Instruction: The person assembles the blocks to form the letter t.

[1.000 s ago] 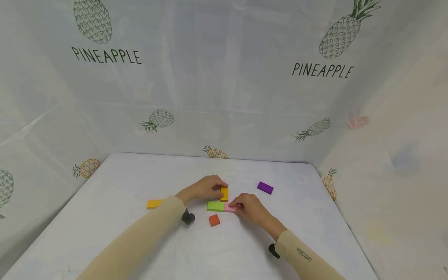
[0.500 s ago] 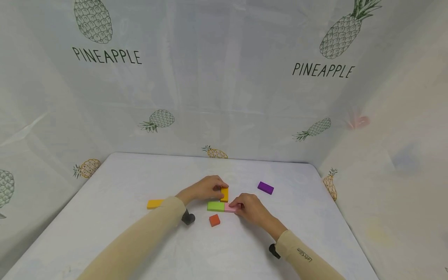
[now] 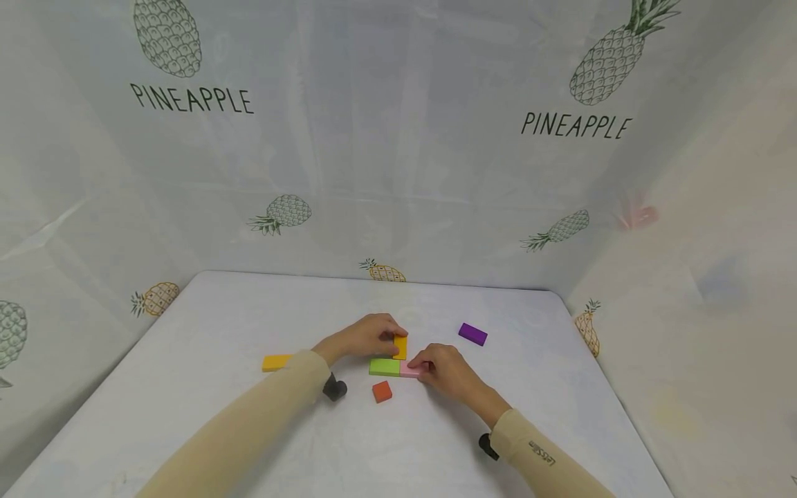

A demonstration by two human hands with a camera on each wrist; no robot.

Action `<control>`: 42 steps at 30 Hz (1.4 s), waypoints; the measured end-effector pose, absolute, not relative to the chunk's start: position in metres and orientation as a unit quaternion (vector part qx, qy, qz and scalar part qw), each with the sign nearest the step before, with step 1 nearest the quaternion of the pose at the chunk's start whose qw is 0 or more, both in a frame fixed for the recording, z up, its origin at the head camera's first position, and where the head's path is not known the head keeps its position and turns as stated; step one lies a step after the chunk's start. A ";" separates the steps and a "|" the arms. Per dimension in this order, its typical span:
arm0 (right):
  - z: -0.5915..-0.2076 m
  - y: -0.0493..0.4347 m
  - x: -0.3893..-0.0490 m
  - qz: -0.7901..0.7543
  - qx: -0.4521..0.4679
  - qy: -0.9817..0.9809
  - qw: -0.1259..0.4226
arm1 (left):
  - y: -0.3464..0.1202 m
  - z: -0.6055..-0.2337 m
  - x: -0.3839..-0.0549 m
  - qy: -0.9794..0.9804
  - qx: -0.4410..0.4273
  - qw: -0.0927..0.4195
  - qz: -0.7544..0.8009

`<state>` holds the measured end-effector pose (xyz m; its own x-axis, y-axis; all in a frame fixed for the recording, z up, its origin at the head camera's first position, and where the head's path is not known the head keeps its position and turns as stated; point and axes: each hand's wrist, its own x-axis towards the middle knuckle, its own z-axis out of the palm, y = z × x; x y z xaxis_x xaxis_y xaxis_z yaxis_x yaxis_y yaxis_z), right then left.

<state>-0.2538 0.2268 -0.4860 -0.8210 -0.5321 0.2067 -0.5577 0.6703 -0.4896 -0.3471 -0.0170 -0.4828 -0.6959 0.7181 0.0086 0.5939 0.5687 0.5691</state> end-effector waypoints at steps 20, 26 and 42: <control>-0.487 0.227 -0.255 0.276 0.296 -0.914 0.021 | -0.017 -0.483 -0.345 0.877 0.377 0.112 0.278; -0.488 0.227 -0.255 0.276 0.293 -0.915 0.018 | -0.017 -0.483 -0.346 0.879 0.372 0.113 0.277; -0.488 0.227 -0.256 0.275 0.290 -0.916 0.016 | -0.021 -0.477 -0.347 0.887 0.348 0.125 0.277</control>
